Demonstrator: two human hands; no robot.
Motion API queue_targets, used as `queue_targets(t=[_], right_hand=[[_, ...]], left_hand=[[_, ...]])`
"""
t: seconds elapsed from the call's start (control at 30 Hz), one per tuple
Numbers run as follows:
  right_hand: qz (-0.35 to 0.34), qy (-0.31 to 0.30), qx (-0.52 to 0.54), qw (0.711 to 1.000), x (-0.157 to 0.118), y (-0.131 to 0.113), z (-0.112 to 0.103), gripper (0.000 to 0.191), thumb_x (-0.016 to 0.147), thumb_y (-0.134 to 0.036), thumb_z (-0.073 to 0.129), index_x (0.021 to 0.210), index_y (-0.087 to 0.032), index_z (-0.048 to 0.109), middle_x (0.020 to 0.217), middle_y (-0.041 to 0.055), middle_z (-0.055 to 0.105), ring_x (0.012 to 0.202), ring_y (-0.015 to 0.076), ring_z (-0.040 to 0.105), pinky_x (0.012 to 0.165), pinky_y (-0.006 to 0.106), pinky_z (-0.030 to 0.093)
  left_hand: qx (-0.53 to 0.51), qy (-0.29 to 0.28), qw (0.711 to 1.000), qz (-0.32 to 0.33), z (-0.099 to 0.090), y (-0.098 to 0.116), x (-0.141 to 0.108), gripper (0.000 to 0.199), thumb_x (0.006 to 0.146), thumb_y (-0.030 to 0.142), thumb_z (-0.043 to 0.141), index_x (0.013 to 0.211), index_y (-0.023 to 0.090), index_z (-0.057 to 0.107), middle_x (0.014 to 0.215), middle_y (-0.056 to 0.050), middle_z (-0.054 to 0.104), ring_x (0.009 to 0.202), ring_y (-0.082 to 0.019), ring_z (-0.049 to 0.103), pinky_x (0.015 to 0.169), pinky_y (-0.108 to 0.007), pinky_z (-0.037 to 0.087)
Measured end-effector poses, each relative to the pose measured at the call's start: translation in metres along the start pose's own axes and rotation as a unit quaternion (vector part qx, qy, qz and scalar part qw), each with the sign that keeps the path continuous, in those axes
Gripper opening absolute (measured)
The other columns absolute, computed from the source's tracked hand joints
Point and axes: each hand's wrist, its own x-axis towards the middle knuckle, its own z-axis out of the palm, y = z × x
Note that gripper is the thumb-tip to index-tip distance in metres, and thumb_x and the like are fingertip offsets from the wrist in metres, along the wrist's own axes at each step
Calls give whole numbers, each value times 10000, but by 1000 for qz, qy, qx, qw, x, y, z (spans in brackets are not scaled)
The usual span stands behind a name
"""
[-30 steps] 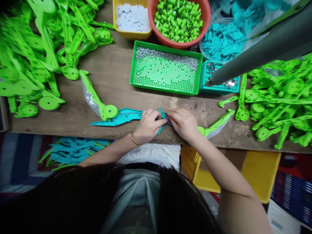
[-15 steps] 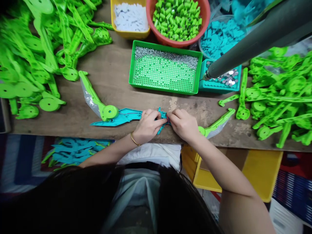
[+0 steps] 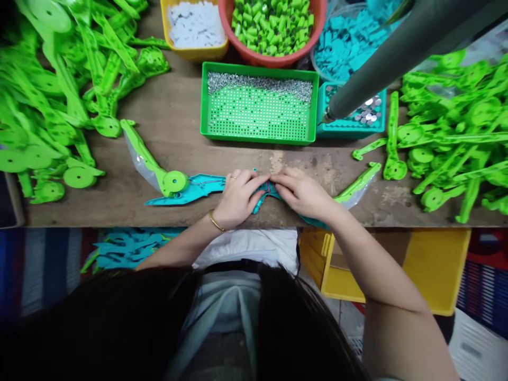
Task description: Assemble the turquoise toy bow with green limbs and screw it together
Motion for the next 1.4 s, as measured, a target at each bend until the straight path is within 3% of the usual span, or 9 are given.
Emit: queue_targets(t=[0.07, 0.17, 0.47, 0.7, 0.87, 1.17, 1.4], right_hand=[[11, 16, 31, 999, -2, 0, 1, 339, 928, -389, 504, 1178, -188, 617, 1003, 89, 662, 947, 210, 609, 848, 346, 480], [41, 53, -2, 998, -3, -4, 6, 390, 862, -470, 600, 1123, -182, 613, 956, 93, 670, 879, 228, 609, 781, 360, 480], [112, 83, -100, 985, 6, -11, 24, 165, 872, -317, 590, 957, -183, 635, 845, 73, 677, 806, 222, 606, 681, 316, 434], [85, 92, 42, 991, -5, 0, 8, 223, 897, -315, 561, 1050, -211, 685, 971, 52, 731, 827, 191, 658, 722, 312, 489], [87, 138, 26, 986, -16, 8, -3, 185, 896, -314, 567, 952, -219, 715, 917, 48, 733, 834, 196, 659, 753, 331, 489], [13, 27, -86, 996, -23, 3, -12, 158, 911, -317, 537, 878, -212, 651, 846, 40, 684, 847, 200, 589, 765, 352, 361], [0, 30, -189, 982, -16, -8, -4, 171, 923, -310, 508, 841, -206, 615, 845, 58, 668, 837, 214, 508, 727, 355, 291]], left_hand=[[2, -9, 1000, 0, -1, -1, 1, 330, 957, 279, 473, 1258, 234, 601, 1086, -77, 606, 1012, -239, 485, 835, -356, 351], [4, -20, 1000, -7, -1, -1, 1, 308, 951, 268, 481, 1220, 219, 623, 1090, -88, 603, 1023, -245, 485, 838, -365, 353], [6, -12, 1000, 13, -3, -1, 0, 319, 944, 351, 511, 1211, 211, 617, 1073, -74, 605, 1004, -239, 495, 823, -357, 349], [48, -51, 997, -12, -12, 6, 11, 265, 923, 415, 544, 1064, 214, 643, 1006, -71, 617, 986, -265, 515, 790, -375, 339], [51, -63, 997, 1, -15, 5, 13, 284, 934, 446, 517, 1046, 218, 645, 997, -66, 625, 988, -262, 524, 800, -375, 332], [81, -27, 996, -8, -8, 9, 12, 282, 943, 446, 483, 967, 218, 647, 960, -73, 620, 951, -263, 516, 763, -378, 320], [95, -20, 995, -11, -4, 7, 16, 244, 955, 406, 479, 946, 229, 646, 925, -67, 634, 927, -259, 527, 758, -381, 323]])
